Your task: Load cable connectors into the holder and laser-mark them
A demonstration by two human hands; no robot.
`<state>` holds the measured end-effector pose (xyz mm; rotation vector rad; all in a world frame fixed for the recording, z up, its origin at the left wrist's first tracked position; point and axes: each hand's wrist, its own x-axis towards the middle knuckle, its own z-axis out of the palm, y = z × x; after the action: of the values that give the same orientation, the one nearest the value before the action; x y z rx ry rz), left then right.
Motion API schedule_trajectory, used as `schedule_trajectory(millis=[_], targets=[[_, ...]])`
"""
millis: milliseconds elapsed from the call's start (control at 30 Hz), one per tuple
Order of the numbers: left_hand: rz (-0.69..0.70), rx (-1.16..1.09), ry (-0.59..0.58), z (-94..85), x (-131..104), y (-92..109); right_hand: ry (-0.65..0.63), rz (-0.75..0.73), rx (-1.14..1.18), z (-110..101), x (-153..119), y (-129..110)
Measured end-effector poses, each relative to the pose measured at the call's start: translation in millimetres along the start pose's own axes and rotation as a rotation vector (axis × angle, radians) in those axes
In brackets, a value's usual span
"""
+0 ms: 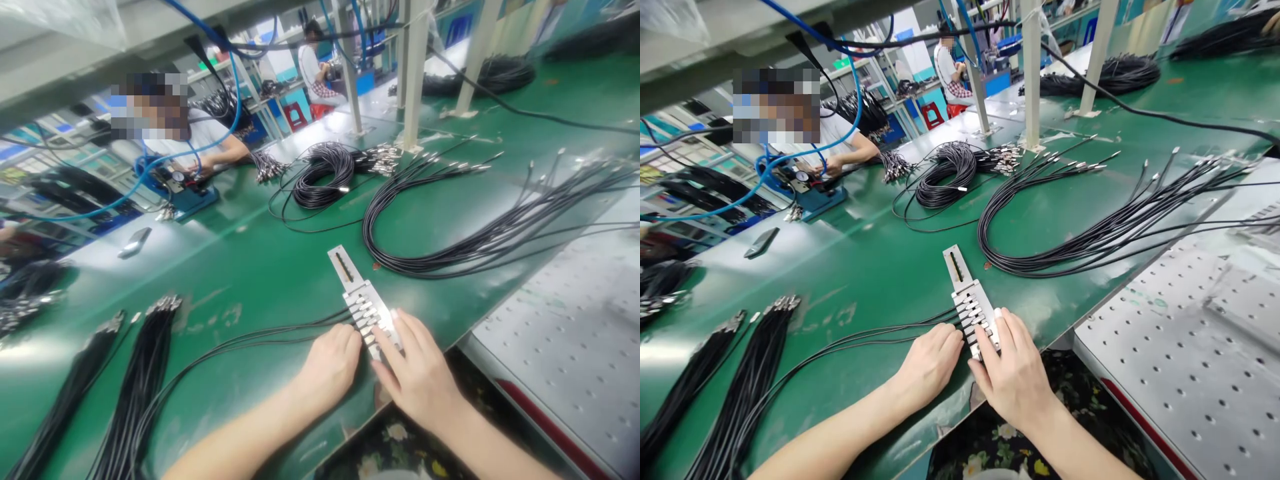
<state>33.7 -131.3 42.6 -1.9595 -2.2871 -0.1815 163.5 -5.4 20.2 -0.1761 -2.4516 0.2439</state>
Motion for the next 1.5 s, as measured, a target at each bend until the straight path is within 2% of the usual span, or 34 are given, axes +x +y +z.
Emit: schedule_trajectory(millis=[200, 400, 533, 667, 800, 900, 1000, 1133, 1300, 1400, 1500], targets=[[-0.01, -0.002, 0.0, -0.7, 2, 1, -0.001, 0.006, -0.014, 2, 1, -1], [-0.013, 0.084, -0.104, -13.9, 11, 7, -0.026, 0.002, -0.049, -2, 1, 0], [0.006, 0.056, -0.038, -22.9, 14, 13, -0.077, 0.045, -0.049, -7, 3, -1], [0.054, -0.1, 0.024, -17.9, 7, 14, -0.11, 0.081, -0.035, -8, 4, -2], [0.055, -0.156, 0.013, -10.4, 1, 11, -0.144, 0.055, 0.023, -11, 0, 4], [0.086, -0.13, -0.025, -9.5, 2, 10, -0.128, 0.066, 0.151, -18, 3, 17], [0.108, -0.088, -0.046, -9.9, 4, 11, -0.134, 0.135, 0.282, -24, 24, 32], [0.071, -0.069, -0.046, -9.6, 6, 15, -0.233, 0.09, 0.246, -16, 79, 43], [0.049, -0.031, -0.001, -8.1, 9, 23, -0.485, 0.002, 0.07, 21, 145, 39], [0.042, 0.003, 0.01, -7.4, 10, 26, -0.559, -0.01, 0.036, 48, 165, 35], [0.046, 0.05, -0.016, -7.4, 10, 27, -0.63, -0.006, 0.006, 67, 174, 33]])
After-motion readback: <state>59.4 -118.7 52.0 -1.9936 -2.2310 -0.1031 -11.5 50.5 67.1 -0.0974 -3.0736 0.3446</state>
